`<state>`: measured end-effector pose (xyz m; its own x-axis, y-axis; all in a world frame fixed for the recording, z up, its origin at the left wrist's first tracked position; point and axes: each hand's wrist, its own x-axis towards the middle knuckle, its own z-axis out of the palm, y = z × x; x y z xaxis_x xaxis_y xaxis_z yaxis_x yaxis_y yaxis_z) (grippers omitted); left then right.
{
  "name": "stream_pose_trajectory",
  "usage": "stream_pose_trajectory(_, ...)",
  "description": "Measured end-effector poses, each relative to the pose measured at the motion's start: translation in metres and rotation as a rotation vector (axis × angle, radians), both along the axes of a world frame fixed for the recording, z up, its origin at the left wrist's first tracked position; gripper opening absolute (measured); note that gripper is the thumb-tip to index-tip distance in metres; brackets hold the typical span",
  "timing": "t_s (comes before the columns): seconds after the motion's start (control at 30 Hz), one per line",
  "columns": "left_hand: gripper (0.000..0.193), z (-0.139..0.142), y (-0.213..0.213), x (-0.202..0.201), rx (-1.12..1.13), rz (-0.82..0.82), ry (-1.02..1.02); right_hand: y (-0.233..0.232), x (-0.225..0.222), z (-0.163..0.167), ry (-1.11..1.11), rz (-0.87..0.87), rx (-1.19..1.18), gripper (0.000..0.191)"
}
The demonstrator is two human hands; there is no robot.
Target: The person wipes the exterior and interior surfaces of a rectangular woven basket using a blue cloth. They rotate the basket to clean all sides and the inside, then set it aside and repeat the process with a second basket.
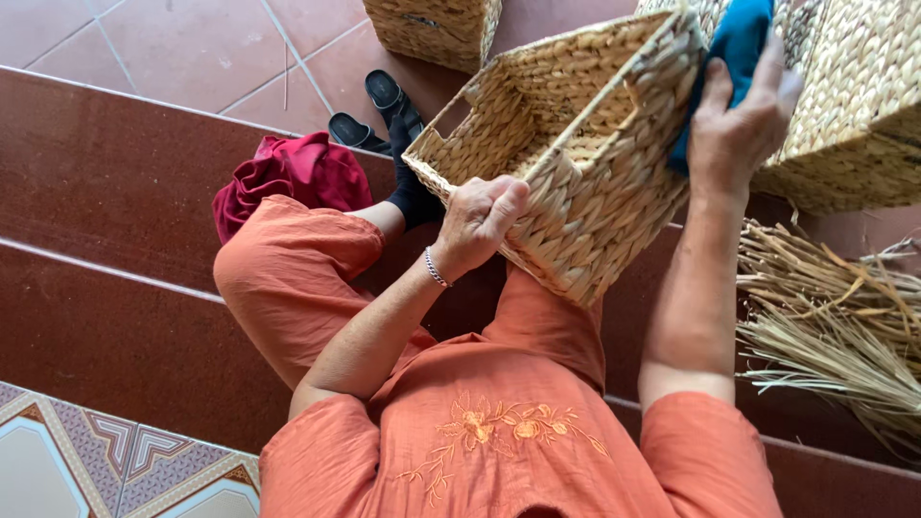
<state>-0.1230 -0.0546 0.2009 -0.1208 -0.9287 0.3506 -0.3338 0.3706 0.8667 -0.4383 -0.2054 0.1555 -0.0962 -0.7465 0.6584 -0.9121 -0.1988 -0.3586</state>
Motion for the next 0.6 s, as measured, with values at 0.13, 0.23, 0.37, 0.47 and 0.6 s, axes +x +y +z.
stream_pose_trajectory(0.13, 0.035, 0.0, -0.006, -0.004, -0.04, 0.063, 0.02, 0.067, 0.018, 0.012, -0.028, 0.031, 0.147, 0.051)
stream_pose_trajectory(0.23, 0.036, 0.0, -0.012, -0.006, -0.045, 0.11, 0.009, 0.162, 0.059, 0.037, 0.087, 0.156, 0.156, 0.047)
stream_pose_trajectory(0.37, 0.034, 0.002, -0.014, -0.007, 0.05, 0.107, 0.017, 0.241, 0.092, 0.057, 0.0, 0.414, 0.23, 0.055)
stream_pose_trajectory(0.47, 0.031, 0.003, -0.012, -0.005, -0.009, 0.07, 0.04, 0.233, 0.079, 0.048, -0.051, 0.44, 0.215, 0.053)
stream_pose_trajectory(0.6, 0.029, 0.001, -0.004, 0.001, 0.013, 0.001, 0.017, 0.152, 0.028, 0.016, 0.031, 0.223, 0.069, 0.049)
